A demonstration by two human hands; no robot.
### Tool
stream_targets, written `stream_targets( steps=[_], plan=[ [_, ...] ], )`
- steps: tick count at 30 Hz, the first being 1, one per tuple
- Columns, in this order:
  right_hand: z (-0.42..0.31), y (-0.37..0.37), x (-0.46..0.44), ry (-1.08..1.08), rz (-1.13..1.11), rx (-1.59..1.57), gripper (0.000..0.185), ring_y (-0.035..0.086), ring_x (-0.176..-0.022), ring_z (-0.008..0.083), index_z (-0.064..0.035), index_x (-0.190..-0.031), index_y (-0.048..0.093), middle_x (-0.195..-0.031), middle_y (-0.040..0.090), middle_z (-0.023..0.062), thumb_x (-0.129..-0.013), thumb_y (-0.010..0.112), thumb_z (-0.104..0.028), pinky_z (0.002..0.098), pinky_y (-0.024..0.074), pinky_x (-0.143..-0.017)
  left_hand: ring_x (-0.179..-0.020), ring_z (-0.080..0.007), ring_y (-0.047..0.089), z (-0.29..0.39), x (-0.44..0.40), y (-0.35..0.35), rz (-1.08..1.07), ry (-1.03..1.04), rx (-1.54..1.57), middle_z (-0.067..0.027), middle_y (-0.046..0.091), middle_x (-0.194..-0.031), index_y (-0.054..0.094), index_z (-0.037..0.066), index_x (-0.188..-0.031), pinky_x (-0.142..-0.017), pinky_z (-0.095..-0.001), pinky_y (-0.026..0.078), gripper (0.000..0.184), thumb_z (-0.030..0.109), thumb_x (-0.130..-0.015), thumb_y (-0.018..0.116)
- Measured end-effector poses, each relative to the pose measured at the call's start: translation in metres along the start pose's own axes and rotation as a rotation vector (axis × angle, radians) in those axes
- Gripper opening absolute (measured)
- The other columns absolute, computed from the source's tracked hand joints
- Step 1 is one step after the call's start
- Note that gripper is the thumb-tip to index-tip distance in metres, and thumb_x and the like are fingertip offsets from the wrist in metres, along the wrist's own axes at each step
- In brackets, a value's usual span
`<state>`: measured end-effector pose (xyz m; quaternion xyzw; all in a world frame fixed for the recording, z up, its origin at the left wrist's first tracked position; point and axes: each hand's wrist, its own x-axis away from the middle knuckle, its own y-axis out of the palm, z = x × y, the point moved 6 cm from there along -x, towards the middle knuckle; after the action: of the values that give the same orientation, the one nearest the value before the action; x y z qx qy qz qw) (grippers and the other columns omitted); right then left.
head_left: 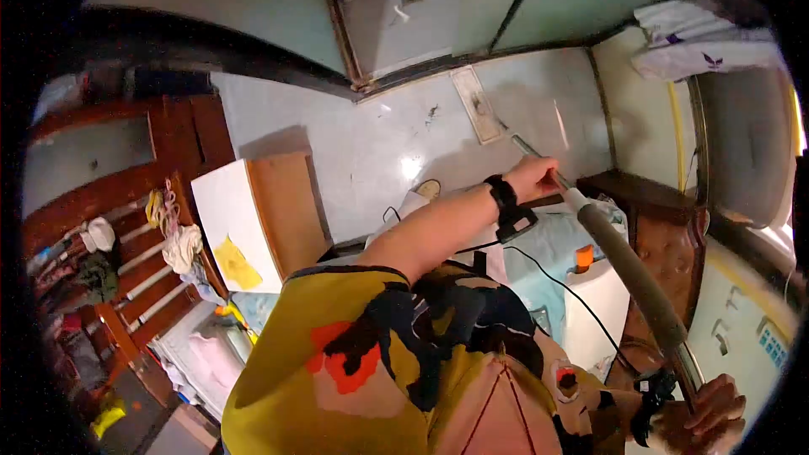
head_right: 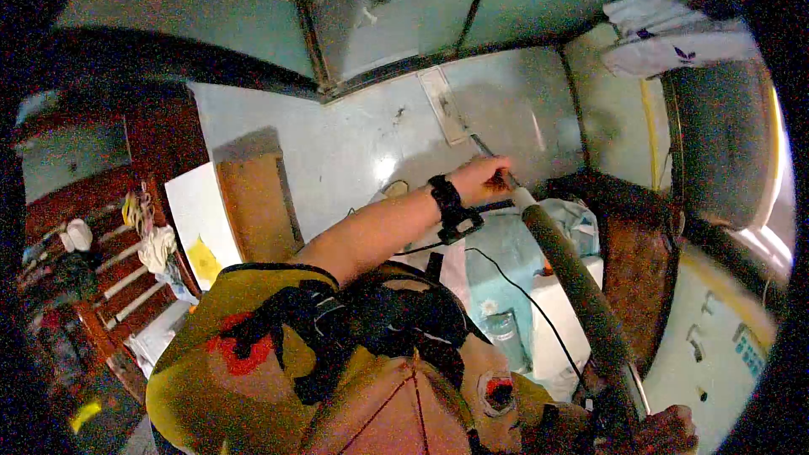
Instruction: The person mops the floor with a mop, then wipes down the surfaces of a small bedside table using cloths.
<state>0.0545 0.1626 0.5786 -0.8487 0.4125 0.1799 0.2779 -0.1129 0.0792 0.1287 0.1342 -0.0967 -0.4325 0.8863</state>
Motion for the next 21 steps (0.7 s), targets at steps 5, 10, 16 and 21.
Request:
stream_targets(
  steps=[5,10,16,21],
  plan=[
    [-0.006,0.021,0.001,-0.078,-0.093,-0.084,0.039,0.025,-0.049,0.0091,-0.0147,-0.056,0.026,-0.055,0.027,-0.0007,-0.088,0.040,-0.031,0.0249,0.0252,-0.052,-0.061,-0.0160,0.051,0.002,0.070,-0.050,0.408,-0.621,0.906,-0.0048,0.050,-0.066,0.049,0.006,-0.068,-0.061,-0.0288,0.048,0.015,0.011,-0.080,0.056],
    [0.009,0.027,-0.008,0.016,-0.225,-0.210,0.038,0.025,-0.049,0.0092,-0.0150,-0.057,0.026,-0.056,0.025,-0.0011,-0.088,0.043,-0.032,0.0247,0.0237,-0.049,-0.057,-0.0186,0.051,0.001,0.119,-0.096,0.538,-0.572,1.006,-0.0070,0.049,-0.064,0.048,0.006,-0.063,-0.055,-0.0331,0.047,0.018,0.008,-0.079,0.056],
    [-0.039,0.079,-0.019,0.098,-0.415,-0.150,0.032,0.027,-0.047,0.0083,-0.0130,-0.060,0.030,-0.058,0.030,-0.0010,-0.085,0.045,-0.027,0.0238,0.0233,-0.046,-0.055,-0.0191,0.049,0.038,0.156,-0.126,0.665,-0.506,1.086,-0.0067,0.048,-0.062,0.047,0.003,-0.061,-0.056,-0.0341,0.047,0.018,0.006,-0.078,0.054],
    [-0.054,0.134,-0.008,-0.039,-0.476,-0.483,0.029,0.032,-0.047,0.0093,-0.0114,-0.060,0.034,-0.057,0.033,0.0001,-0.083,0.046,-0.023,0.0241,0.0272,-0.048,-0.058,-0.0179,0.052,0.048,0.177,-0.147,0.685,-0.506,1.001,-0.0063,0.049,-0.064,0.048,0.004,-0.064,-0.059,-0.0324,0.049,0.017,0.010,-0.079,0.054]
  ],
)
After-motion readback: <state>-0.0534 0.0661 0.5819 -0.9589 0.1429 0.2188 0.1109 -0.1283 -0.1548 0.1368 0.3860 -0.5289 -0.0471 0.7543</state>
